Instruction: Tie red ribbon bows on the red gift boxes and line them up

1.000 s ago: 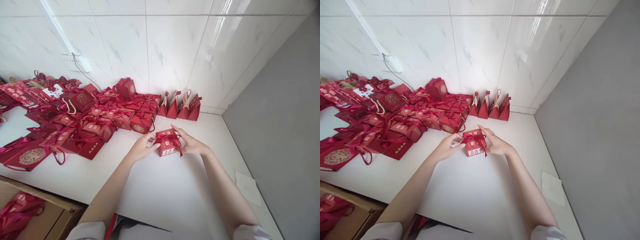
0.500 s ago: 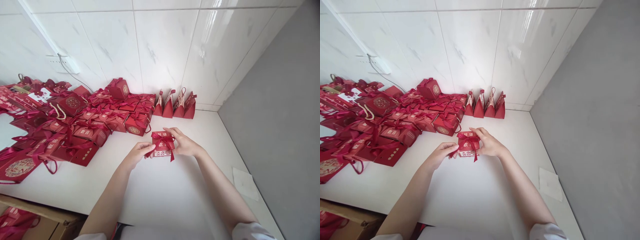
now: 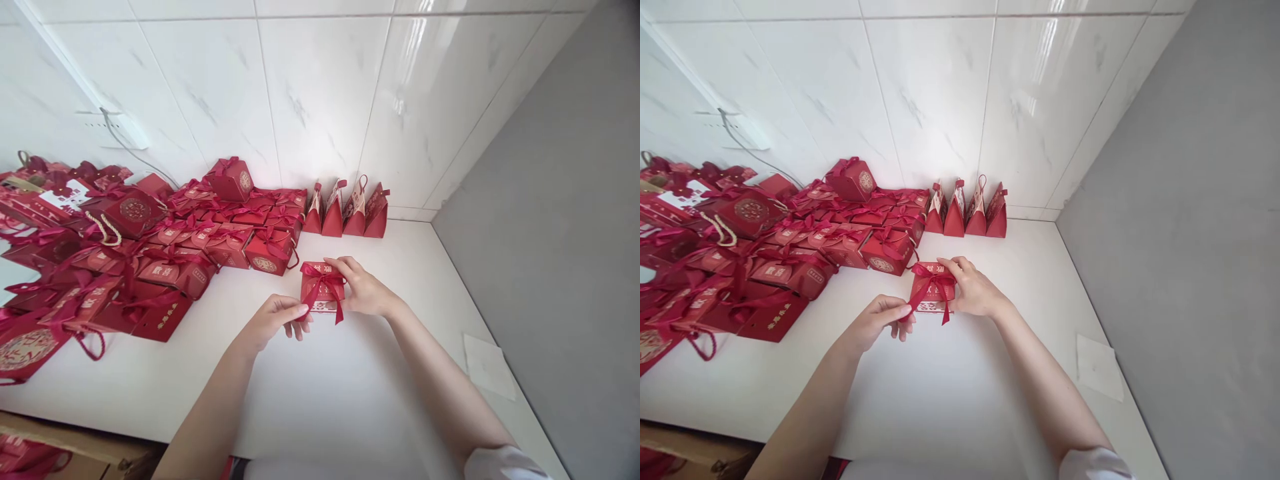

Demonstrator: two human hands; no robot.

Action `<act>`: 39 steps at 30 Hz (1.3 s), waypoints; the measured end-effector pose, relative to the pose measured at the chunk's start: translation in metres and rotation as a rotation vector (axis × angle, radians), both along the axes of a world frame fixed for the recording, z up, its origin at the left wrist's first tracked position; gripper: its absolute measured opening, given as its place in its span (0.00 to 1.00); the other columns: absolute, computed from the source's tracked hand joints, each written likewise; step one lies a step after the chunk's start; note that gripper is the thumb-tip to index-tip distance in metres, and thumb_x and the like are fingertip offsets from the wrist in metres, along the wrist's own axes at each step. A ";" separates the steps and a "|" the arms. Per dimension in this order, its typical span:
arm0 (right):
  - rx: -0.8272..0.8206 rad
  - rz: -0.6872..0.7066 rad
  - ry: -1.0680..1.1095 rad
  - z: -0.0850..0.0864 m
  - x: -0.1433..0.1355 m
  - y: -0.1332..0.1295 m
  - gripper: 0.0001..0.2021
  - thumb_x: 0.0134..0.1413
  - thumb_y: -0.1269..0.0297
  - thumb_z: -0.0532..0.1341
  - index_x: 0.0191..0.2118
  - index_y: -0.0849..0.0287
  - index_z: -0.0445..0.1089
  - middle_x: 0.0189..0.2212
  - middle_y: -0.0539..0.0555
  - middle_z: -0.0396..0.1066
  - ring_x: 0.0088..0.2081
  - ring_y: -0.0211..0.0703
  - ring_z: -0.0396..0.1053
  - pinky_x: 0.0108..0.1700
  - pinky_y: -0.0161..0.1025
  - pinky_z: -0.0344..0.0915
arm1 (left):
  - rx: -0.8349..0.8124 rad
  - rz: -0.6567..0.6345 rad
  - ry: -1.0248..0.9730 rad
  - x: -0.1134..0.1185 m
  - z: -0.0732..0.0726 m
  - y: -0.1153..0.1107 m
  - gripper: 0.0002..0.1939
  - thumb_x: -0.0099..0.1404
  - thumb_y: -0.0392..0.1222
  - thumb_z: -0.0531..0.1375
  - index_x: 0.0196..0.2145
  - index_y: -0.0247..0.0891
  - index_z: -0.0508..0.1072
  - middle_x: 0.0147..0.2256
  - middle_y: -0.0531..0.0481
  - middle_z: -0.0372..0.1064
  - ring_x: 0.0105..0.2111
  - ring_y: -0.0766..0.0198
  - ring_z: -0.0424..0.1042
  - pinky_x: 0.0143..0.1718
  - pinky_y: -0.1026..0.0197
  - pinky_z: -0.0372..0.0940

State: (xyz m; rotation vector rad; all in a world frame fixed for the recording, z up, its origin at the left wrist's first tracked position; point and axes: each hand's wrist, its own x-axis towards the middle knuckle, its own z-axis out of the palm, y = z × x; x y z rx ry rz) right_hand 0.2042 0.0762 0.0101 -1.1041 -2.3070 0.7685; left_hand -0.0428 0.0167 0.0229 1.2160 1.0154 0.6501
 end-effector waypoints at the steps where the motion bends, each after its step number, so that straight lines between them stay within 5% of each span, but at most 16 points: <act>1: -0.004 0.001 0.003 -0.001 0.000 0.000 0.46 0.43 0.56 0.70 0.67 0.48 0.48 0.55 0.59 0.56 0.56 0.57 0.61 0.54 0.53 0.66 | 0.009 0.027 -0.054 -0.001 -0.001 0.000 0.19 0.63 0.53 0.60 0.28 0.34 0.77 0.23 0.48 0.74 0.20 0.67 0.71 0.22 0.67 0.58; 5: -0.013 -0.015 0.018 -0.003 -0.001 0.001 0.46 0.44 0.56 0.70 0.67 0.48 0.48 0.57 0.59 0.55 0.58 0.57 0.60 0.55 0.53 0.65 | -0.032 -0.052 -0.034 -0.004 -0.002 0.001 0.19 0.63 0.54 0.60 0.28 0.34 0.78 0.23 0.47 0.74 0.20 0.66 0.72 0.22 0.66 0.58; 8: -0.037 -0.020 0.038 -0.001 0.000 0.000 0.45 0.45 0.58 0.70 0.67 0.47 0.48 0.58 0.59 0.54 0.56 0.56 0.63 0.55 0.53 0.65 | -0.083 -0.218 0.155 -0.005 -0.002 0.003 0.19 0.62 0.55 0.60 0.33 0.35 0.80 0.31 0.44 0.77 0.26 0.64 0.74 0.25 0.66 0.61; 12: -0.089 -0.026 0.053 0.002 -0.001 -0.002 0.44 0.45 0.58 0.70 0.66 0.47 0.49 0.59 0.60 0.52 0.54 0.56 0.65 0.54 0.52 0.66 | -0.105 -0.314 0.173 -0.008 -0.006 0.007 0.19 0.60 0.56 0.62 0.36 0.37 0.81 0.38 0.43 0.77 0.27 0.64 0.74 0.27 0.65 0.62; 16: -0.141 0.010 0.101 0.004 -0.001 -0.003 0.46 0.44 0.58 0.70 0.67 0.45 0.48 0.60 0.58 0.51 0.56 0.54 0.63 0.57 0.50 0.64 | -0.053 -0.383 0.307 -0.012 -0.015 0.010 0.20 0.59 0.57 0.62 0.36 0.37 0.81 0.24 0.49 0.73 0.21 0.68 0.64 0.21 0.65 0.54; 19: -0.203 0.073 0.141 0.007 0.007 -0.003 0.48 0.44 0.63 0.70 0.68 0.42 0.44 0.63 0.55 0.49 0.60 0.51 0.59 0.60 0.47 0.61 | 0.018 -0.413 0.387 -0.017 -0.020 0.012 0.19 0.57 0.56 0.64 0.38 0.39 0.81 0.25 0.51 0.72 0.25 0.66 0.65 0.25 0.65 0.56; 24: -0.268 0.125 0.094 0.024 0.032 -0.003 0.37 0.50 0.67 0.64 0.65 0.42 0.52 0.64 0.51 0.54 0.62 0.49 0.58 0.60 0.49 0.60 | 0.100 -0.282 0.436 -0.032 -0.009 0.012 0.18 0.59 0.55 0.62 0.40 0.39 0.78 0.32 0.51 0.71 0.30 0.63 0.67 0.32 0.63 0.60; 28: -0.304 -0.037 0.189 0.032 0.036 -0.001 0.15 0.61 0.59 0.56 0.53 0.48 0.65 0.59 0.52 0.62 0.58 0.47 0.62 0.58 0.50 0.61 | 0.286 0.209 0.436 -0.025 0.008 0.010 0.14 0.63 0.54 0.58 0.35 0.40 0.74 0.31 0.52 0.69 0.31 0.63 0.66 0.33 0.63 0.60; 30: -0.310 -0.148 0.206 0.030 0.030 0.001 0.13 0.63 0.52 0.54 0.45 0.51 0.69 0.58 0.54 0.63 0.59 0.49 0.61 0.61 0.52 0.56 | 0.442 0.405 0.361 -0.010 0.014 0.012 0.12 0.63 0.52 0.59 0.35 0.40 0.73 0.35 0.50 0.69 0.36 0.61 0.68 0.35 0.63 0.61; 36: -0.494 -0.109 0.318 0.017 0.013 0.006 0.18 0.59 0.45 0.58 0.35 0.55 0.74 0.65 0.55 0.55 0.65 0.52 0.54 0.65 0.51 0.49 | 0.659 0.313 0.351 0.030 0.012 0.045 0.09 0.62 0.46 0.61 0.39 0.42 0.73 0.46 0.47 0.66 0.50 0.56 0.67 0.48 0.57 0.65; 39: -0.539 -0.053 0.414 0.016 0.012 0.006 0.16 0.56 0.47 0.62 0.37 0.54 0.76 0.67 0.55 0.52 0.66 0.52 0.51 0.66 0.50 0.47 | 0.593 0.279 0.380 0.036 0.001 0.060 0.11 0.61 0.47 0.62 0.40 0.42 0.72 0.46 0.47 0.67 0.49 0.55 0.68 0.46 0.56 0.66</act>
